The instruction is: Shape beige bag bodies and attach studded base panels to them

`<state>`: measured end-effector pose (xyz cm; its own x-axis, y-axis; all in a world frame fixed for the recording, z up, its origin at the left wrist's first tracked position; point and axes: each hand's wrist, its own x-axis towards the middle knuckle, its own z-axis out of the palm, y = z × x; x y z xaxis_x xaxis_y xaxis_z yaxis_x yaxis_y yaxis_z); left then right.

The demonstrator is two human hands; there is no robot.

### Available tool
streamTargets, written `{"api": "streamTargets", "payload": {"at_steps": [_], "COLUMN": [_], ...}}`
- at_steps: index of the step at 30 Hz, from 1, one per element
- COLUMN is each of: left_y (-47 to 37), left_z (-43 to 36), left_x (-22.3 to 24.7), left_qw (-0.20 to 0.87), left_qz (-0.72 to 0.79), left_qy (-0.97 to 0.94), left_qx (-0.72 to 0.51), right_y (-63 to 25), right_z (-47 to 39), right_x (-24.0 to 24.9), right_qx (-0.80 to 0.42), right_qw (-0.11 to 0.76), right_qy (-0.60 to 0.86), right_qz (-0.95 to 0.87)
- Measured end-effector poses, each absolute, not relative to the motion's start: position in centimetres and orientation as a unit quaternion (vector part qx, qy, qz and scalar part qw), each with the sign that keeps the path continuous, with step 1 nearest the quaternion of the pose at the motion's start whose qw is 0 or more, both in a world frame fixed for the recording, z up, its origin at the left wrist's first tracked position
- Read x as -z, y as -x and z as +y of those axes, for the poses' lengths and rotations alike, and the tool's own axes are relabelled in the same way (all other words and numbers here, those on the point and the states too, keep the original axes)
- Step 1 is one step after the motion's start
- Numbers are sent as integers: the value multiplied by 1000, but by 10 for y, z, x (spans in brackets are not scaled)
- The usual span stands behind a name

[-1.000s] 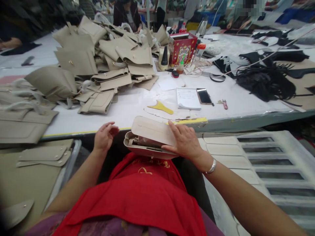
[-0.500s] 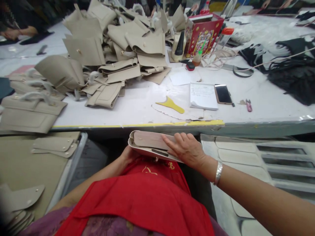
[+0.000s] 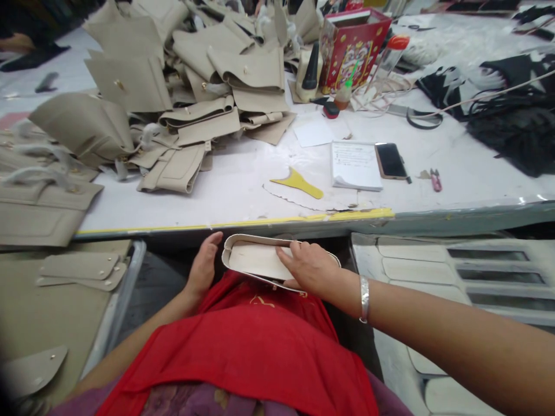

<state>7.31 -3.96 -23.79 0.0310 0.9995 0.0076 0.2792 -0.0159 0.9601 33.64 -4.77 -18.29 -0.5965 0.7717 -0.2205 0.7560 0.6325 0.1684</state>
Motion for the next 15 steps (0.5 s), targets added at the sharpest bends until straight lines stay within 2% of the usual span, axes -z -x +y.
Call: {"api": "streamTargets", "payload": {"at_steps": [2, 5, 8, 10, 12, 15], "left_y": [-75, -102, -134, -145, -147, -145], "left_z": [-43, -45, -43, -40, -35, -29], "left_x": [214, 200, 207, 212, 214, 210], "left_qw": [313, 237, 165, 126, 107, 95], "left_qz": [444, 241, 200, 193, 178, 161], "left_qy": [-747, -919, -965, -973, -978, -981], "left_qx": [-382, -203, -48, 8, 32, 48], "right_y": [-337, -334, -333, -341, -361, -408], "right_z": [-47, -48, -46, -41, -33, -30], "right_x": [184, 182, 171, 161, 155, 173], "right_qx": [-13, 9, 67, 160, 276, 384], "right_qw": [132, 118, 108, 85, 5, -232], "right_qy": [-431, -437, -438, -430, -440, -582], "right_qz": [893, 892, 890, 885, 855, 679]}}
